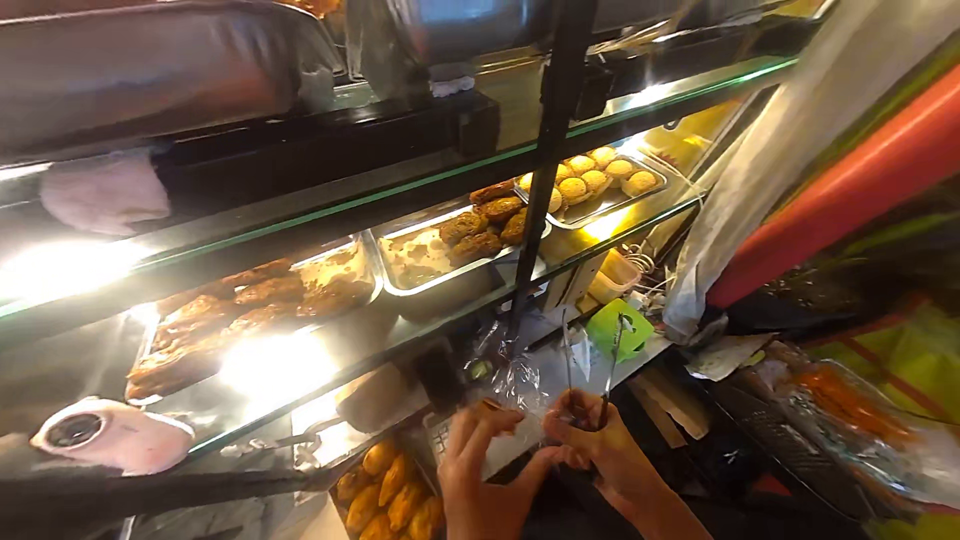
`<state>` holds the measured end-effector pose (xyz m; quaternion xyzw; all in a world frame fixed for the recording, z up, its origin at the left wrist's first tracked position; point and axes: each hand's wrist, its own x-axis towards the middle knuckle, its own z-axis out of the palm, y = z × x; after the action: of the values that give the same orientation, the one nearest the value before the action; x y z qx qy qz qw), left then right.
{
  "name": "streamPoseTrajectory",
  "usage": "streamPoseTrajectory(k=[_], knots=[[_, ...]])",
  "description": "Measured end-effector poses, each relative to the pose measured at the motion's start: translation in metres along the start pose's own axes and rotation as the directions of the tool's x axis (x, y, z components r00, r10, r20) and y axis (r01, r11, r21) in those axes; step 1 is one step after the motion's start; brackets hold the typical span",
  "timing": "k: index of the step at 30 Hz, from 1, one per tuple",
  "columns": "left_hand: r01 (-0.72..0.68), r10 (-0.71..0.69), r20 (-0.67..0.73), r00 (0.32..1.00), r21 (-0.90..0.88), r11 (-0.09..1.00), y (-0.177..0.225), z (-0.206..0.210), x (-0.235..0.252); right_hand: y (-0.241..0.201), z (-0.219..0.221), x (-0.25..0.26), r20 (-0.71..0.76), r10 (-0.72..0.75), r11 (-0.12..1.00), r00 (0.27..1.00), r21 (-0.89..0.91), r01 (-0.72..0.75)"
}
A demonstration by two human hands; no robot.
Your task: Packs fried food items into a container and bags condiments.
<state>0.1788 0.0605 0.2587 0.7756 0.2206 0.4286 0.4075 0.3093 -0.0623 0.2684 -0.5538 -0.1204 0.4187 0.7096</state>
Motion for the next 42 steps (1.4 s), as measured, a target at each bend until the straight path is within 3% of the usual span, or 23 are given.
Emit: streamPoseTrajectory(k=[3, 5, 6, 9, 11, 13, 15, 17, 19, 21, 22, 23, 25, 27, 30, 33, 35, 39, 42], knots=[[0.175, -0.133, 0.13, 0.983, -0.403, 0.898, 0.004, 0.025, -0.003, -0.007, -0.012, 0.003, 0.054, 0.009, 0.995, 0.998, 0.099, -0.015], [0.307, -0.254, 0.172, 0.952, -0.524, 0.794, 0.008, 0.029, 0.004, -0.015, -0.027, 0.007, 0.04, -0.053, 0.998, 0.998, 0.022, 0.052], [0.385, -0.317, 0.22, 0.922, -0.59, 0.71, 0.01, 0.032, 0.007, -0.019, -0.035, 0.009, 0.03, -0.123, 0.989, 0.992, -0.076, 0.125], [0.586, -0.435, 0.433, 0.789, -0.745, 0.32, 0.025, 0.054, 0.016, -0.022, -0.059, 0.017, 0.089, -0.306, 0.882, 0.948, -0.348, 0.317], [0.624, -0.426, 0.522, 0.739, -0.769, 0.14, 0.031, 0.079, 0.021, -0.035, -0.084, 0.026, 0.153, -0.296, 0.879, 0.943, -0.343, 0.331], [0.652, -0.334, 0.587, 0.737, -0.748, 0.122, 0.032, 0.108, 0.025, -0.062, -0.113, 0.034, 0.259, -0.19, 0.954, 0.947, -0.178, 0.24], [0.663, -0.24, 0.626, 0.742, -0.738, 0.123, 0.034, 0.138, 0.03, -0.085, -0.143, 0.044, 0.454, -0.082, 0.996, 0.887, -0.005, 0.094], [0.651, -0.285, 0.614, 0.737, -0.757, 0.054, 0.041, 0.164, 0.038, -0.099, -0.171, 0.054, 0.597, 0.033, 0.999, 0.802, -0.009, -0.034], [0.659, -0.3, 0.621, 0.724, -0.752, 0.032, 0.049, 0.19, 0.048, -0.109, -0.201, 0.064, 0.68, 0.088, 0.996, 0.728, -0.052, -0.071], [0.673, -0.276, 0.632, 0.724, -0.736, 0.08, 0.052, 0.217, 0.051, -0.116, -0.23, 0.074, 0.676, -0.026, 0.999, 0.737, 0.003, 0.032], [0.657, -0.27, 0.604, 0.75, -0.726, 0.202, 0.056, 0.229, 0.052, -0.119, -0.239, 0.079, 0.625, -0.095, 0.993, 0.775, 0.009, 0.115], [0.616, -0.255, 0.563, 0.786, -0.681, 0.396, 0.062, 0.239, 0.054, -0.12, -0.243, 0.082, 0.542, -0.162, 0.979, 0.825, -0.017, 0.203], [0.459, -0.272, 0.392, 0.879, -0.54, 0.705, 0.077, 0.265, 0.056, -0.119, -0.239, 0.085, 0.312, -0.269, 0.921, 0.911, -0.192, 0.338], [0.326, -0.292, 0.144, 0.945, -0.366, 0.872, 0.084, 0.29, 0.056, -0.113, -0.238, 0.088, 0.149, -0.348, 0.847, 0.926, -0.374, 0.379], [0.274, -0.281, -0.003, 0.96, -0.21, 0.938, 0.082, 0.306, 0.059, -0.109, -0.247, 0.094, 0.094, -0.351, 0.842, 0.932, -0.404, 0.357], [0.298, -0.297, 0.028, 0.954, -0.1, 0.949, 0.082, 0.311, 0.057, -0.11, -0.252, 0.097, 0.058, -0.164, 0.974, 0.985, -0.15, 0.171], [0.31, -0.307, 0.043, 0.951, -0.064, 0.949, 0.081, 0.317, 0.056, -0.111, -0.253, 0.101, 0.039, -0.074, 0.997, 0.996, -0.035, 0.075], [0.271, -0.28, -0.126, 0.952, -0.086, 0.959, 0.08, 0.323, 0.058, -0.102, -0.255, 0.105, 0.008, -0.311, 0.884, 0.95, -0.365, 0.292], [0.21, -0.193, -0.214, 0.958, 0.06, 0.976, 0.067, 0.314, 0.063, -0.095, -0.258, 0.111, 0.0, -0.444, 0.787, 0.896, -0.478, 0.39]])
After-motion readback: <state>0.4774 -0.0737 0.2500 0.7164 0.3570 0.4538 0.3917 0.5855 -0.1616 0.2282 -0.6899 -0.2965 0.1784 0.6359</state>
